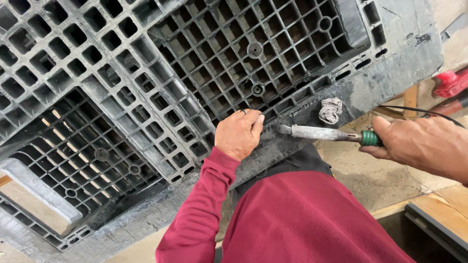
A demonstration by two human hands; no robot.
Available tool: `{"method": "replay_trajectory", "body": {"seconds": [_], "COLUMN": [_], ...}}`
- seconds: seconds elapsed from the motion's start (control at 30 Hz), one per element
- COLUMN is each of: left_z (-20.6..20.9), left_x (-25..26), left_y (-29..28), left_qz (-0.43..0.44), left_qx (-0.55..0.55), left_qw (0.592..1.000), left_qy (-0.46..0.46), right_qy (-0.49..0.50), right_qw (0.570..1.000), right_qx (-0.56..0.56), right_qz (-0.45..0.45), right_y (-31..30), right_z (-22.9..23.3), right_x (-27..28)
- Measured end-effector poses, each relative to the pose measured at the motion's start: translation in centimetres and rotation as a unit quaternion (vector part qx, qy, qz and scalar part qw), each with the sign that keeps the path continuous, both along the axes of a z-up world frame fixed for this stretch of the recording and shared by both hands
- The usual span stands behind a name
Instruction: The person repairs a black plastic pallet by using a soldering iron to melt and fuse the plastic edges together.
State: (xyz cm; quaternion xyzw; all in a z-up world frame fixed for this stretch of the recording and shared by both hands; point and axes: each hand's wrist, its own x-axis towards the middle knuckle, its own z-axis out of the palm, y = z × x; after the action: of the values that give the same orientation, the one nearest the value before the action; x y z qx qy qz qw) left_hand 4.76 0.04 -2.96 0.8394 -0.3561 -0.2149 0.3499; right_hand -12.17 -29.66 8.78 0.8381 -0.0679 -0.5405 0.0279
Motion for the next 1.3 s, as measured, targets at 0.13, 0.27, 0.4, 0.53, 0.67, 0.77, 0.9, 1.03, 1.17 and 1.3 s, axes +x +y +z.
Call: {"method": "replay_trajectory", "body": {"seconds": [0.13, 0.27, 0.4, 0.53, 0.67, 0.77, 0.9, 1.03, 1.17, 1.3], "left_z": [0.0, 0.1, 0.2, 0.2, 0.1, 0.2, 0.4, 0.5, 0.6, 0.3], "left_x": [0.0, 0.1, 0.2, 0.3, 0.2, 0.0, -0.2, -0.3, -0.5, -0.6], "left_y": [-0.1, -0.2, -0.1, -0.3, -0.3, -0.4, -0.4, -0.6, -0.6, -0.6], "left_qz": [0.0, -0.002, 0.001, -0.005, -0.004, 0.006, 0.016, 0.026, 0.031, 0.037], "left_qx": [0.002, 0.01, -0.003, 0.021, 0.02, 0.031, 0.04, 0.032, 0.065, 0.06], "left_qw": [1.0, 1.0, 1.0, 1.0, 1.0, 0.999, 0.999, 0.999, 0.997, 0.997], "left_qy": [-0.001, 0.006, 0.007, 0.017, 0.014, 0.02, 0.004, 0.009, 0.027, 0.008], "right_qy": [0.011, 0.02, 0.044, 0.005, -0.061, -0.106, -0.097, -0.185, -0.14, -0.114], "right_qw": [1.0, 1.0, 0.999, 1.0, 0.997, 0.993, 0.99, 0.963, 0.947, 0.958], "right_qx": [0.004, 0.002, -0.001, 0.007, 0.023, 0.039, 0.073, 0.136, 0.118, 0.092], "right_qz": [0.003, 0.015, 0.006, 0.029, 0.034, 0.034, -0.07, -0.141, -0.262, -0.245], "right_y": [-0.2, -0.2, -0.2, -0.4, -0.3, -0.3, 0.0, 0.6, 1.1, 1.1], "right_z": [-0.2, -0.1, -0.5, -0.4, -0.3, -0.5, -1.8, -1.6, -0.9, -1.3], "right_x": [0.1, 0.3, 0.4, 0.1, -0.5, -1.1, -2.0, -4.2, -5.8, -5.6]}}
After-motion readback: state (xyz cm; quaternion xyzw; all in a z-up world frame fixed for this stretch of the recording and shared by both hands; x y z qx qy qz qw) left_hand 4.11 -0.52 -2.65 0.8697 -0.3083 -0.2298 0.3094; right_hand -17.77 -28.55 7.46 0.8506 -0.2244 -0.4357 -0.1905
